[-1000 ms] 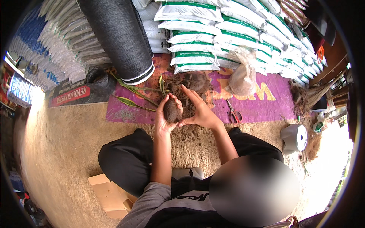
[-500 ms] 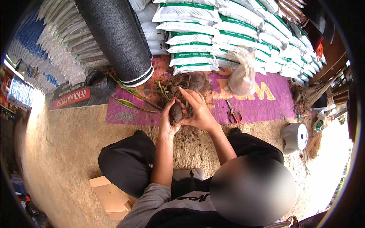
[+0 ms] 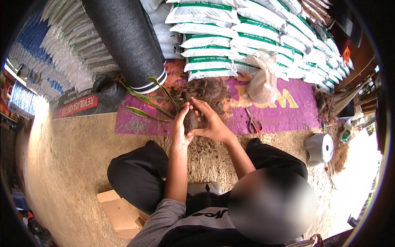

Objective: The person sits on the floor and wraps a plant stem with a dark fibrous material. They repeatedly pick up the material, wrap it around the stem, and press it down to secure it.

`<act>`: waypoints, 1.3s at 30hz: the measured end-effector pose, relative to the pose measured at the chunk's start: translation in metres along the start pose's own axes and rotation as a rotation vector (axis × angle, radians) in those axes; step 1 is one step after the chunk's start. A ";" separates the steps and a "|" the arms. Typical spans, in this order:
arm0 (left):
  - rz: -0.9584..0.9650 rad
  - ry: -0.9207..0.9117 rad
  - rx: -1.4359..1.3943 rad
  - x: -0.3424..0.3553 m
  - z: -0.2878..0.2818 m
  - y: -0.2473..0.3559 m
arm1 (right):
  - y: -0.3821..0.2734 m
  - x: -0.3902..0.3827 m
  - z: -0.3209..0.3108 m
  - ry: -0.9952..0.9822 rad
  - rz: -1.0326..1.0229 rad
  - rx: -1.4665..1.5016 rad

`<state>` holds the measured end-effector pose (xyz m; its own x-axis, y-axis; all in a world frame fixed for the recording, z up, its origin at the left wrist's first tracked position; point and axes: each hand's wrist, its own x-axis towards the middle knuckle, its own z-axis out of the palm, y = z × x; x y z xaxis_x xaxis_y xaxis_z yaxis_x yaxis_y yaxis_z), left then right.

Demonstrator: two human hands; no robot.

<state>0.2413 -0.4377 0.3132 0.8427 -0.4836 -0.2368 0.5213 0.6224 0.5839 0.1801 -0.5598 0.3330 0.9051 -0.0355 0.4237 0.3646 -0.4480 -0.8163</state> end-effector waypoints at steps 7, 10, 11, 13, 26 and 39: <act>0.056 0.048 0.127 -0.003 0.005 0.001 | -0.004 -0.001 -0.001 0.019 0.041 0.002; 0.088 0.066 0.207 0.000 -0.001 0.003 | -0.007 0.000 0.005 0.035 0.029 0.006; 0.112 0.072 0.237 0.002 -0.002 0.003 | -0.008 0.001 0.004 0.043 0.024 -0.013; 0.160 0.088 0.296 0.005 -0.002 0.003 | -0.011 0.001 0.003 0.058 0.016 -0.050; 0.032 0.001 0.070 0.006 -0.016 0.006 | 0.000 -0.010 0.034 0.312 0.061 0.018; 0.195 0.065 0.058 0.002 -0.004 -0.002 | -0.016 -0.019 0.048 0.358 -0.052 -0.267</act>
<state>0.2425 -0.4377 0.3086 0.9347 -0.3157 -0.1633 0.3404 0.6631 0.6666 0.1674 -0.5089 0.3196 0.7370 -0.2932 0.6090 0.2954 -0.6707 -0.6804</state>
